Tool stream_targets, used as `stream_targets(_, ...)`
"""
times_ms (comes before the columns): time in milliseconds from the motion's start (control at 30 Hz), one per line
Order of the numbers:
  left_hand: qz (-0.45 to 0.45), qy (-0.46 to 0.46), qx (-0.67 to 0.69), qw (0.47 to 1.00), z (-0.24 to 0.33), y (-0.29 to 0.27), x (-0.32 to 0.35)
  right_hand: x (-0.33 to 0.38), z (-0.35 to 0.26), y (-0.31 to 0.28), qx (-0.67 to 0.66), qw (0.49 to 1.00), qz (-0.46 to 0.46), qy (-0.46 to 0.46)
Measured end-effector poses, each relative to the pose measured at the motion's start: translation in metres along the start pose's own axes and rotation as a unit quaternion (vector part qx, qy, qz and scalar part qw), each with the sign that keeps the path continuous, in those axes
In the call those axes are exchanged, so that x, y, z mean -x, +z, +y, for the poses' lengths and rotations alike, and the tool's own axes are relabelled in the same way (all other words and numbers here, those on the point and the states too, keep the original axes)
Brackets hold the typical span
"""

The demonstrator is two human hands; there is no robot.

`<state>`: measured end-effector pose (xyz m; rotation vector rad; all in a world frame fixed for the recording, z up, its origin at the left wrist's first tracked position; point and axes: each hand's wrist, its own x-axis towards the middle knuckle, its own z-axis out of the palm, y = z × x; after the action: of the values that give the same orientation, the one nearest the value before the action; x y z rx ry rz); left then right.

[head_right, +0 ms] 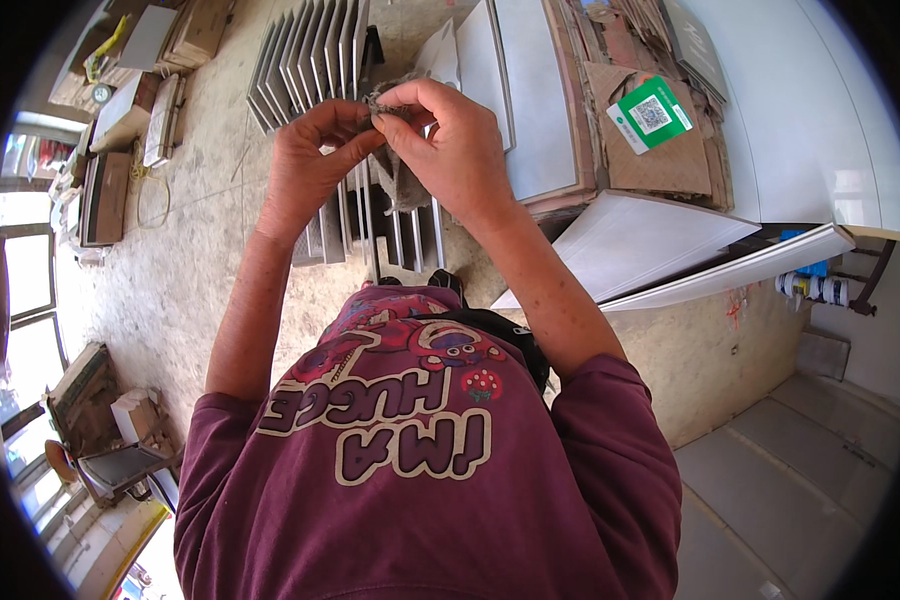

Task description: The person wipes a large floor fan and then wipes several panels stacked on the floor using a cloth.

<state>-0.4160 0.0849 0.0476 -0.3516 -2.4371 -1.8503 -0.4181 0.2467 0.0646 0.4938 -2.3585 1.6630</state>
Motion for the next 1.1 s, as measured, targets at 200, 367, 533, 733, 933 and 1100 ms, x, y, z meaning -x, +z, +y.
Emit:
stream_targets(200,0.042,0.081,0.014,0.996,0.011,0.007,-0.011,-0.003,-0.014,-0.012,0.067,0.989,0.045,-0.123)
stream_targets(367,0.071,0.057,0.116,0.989,0.023,0.005,-0.025,-0.001,-0.036,-0.024,0.044,0.981,0.084,-0.167)
stream_targets(533,0.082,0.062,0.162,0.981,0.031,0.003,-0.033,0.003,-0.034,-0.025,-0.059,0.983,0.075,-0.159)
stream_targets(733,0.126,0.080,0.198,0.969,0.043,0.003,-0.040,0.029,0.003,-0.015,-0.034,0.994,0.079,-0.069)
stream_targets(933,0.146,0.104,0.209,0.961,0.066,0.006,-0.039,0.064,0.045,0.003,0.195,0.979,0.054,-0.001)
stream_targets(1100,0.144,0.098,0.236,0.956,0.075,0.001,-0.037,0.066,0.060,0.001,0.197,0.976,0.088,0.003)
